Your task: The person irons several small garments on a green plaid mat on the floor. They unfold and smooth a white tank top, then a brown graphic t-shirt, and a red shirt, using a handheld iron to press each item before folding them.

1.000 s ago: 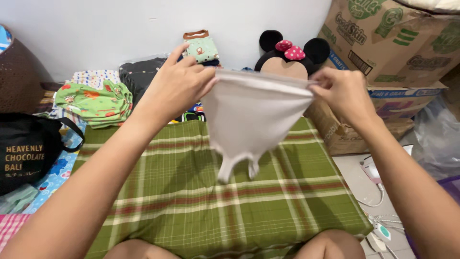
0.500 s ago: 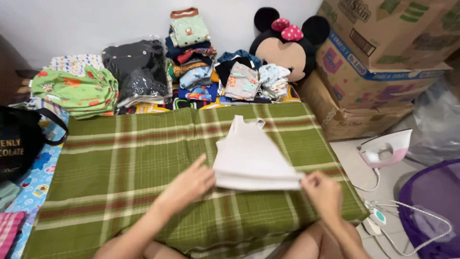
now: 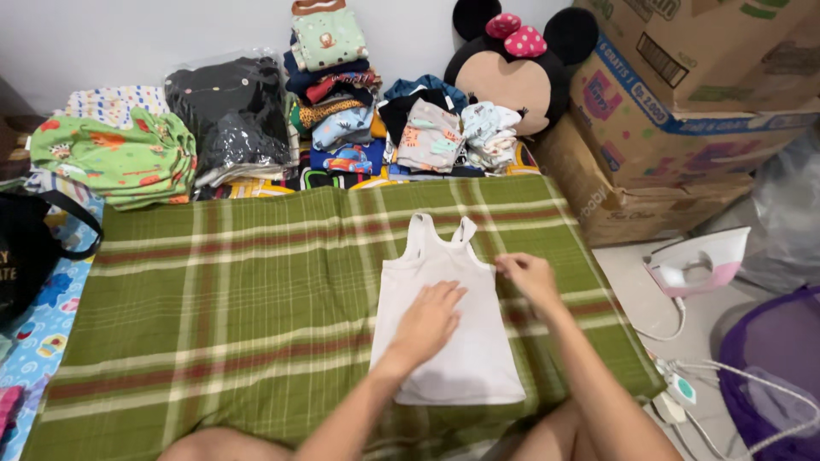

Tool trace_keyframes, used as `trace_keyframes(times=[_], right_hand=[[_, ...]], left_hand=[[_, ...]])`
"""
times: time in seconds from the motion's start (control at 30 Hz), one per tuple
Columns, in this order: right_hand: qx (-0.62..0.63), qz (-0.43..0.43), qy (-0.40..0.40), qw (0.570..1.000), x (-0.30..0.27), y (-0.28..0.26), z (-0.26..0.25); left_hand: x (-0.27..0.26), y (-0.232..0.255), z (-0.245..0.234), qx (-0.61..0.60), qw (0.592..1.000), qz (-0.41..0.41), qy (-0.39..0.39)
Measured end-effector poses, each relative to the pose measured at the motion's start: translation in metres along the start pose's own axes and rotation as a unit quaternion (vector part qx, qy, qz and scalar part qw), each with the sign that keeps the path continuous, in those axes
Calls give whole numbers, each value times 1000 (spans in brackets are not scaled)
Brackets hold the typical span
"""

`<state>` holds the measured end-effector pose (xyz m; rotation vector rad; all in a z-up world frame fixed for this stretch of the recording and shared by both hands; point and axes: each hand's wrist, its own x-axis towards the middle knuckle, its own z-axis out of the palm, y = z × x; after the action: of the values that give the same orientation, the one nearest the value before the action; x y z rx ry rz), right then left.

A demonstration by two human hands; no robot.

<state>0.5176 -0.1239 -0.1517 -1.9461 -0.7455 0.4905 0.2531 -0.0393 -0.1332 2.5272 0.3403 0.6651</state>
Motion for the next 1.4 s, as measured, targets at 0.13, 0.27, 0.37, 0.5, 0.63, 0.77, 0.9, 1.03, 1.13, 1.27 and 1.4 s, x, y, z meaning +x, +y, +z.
trace_keyframes(times=[0.13,0.27,0.37,0.5,0.63,0.77,0.9,1.03,1.13,1.27,1.4], right_hand=[[1,67,32,997,85,33,49],[-53,151,52,986,144,51,78],[-14,85,56,995,164,51,90],[-160,-33,72,984,182,31,81],[-376,-194,12,906,176,3,73],[-484,-368,49,793,145,-23,86],[-226,-199,-5,953,109,-24,81],[-213,-108,71,968,45,5,35],[-273,38,-3,961,-39,19,5],[-135,-27,-74,988,-152,12,-2],[-165,-172,-102,966,-207,5,-19]], left_hand=[[18,-11,47,74,995,-70,-19],[7,-18,57,109,993,-33,41],[2,-14,51,78,995,-49,43],[7,-8,38,53,996,-53,40],[8,-8,34,48,997,-60,25],[8,-11,37,6,998,-61,34],[-4,-24,19,-32,981,-92,165],[-39,-37,-29,-3,940,-248,232],[-55,-35,-60,-35,933,-309,178],[-93,-11,-79,-93,977,-190,19],[-126,5,-71,-32,992,-113,-47]])
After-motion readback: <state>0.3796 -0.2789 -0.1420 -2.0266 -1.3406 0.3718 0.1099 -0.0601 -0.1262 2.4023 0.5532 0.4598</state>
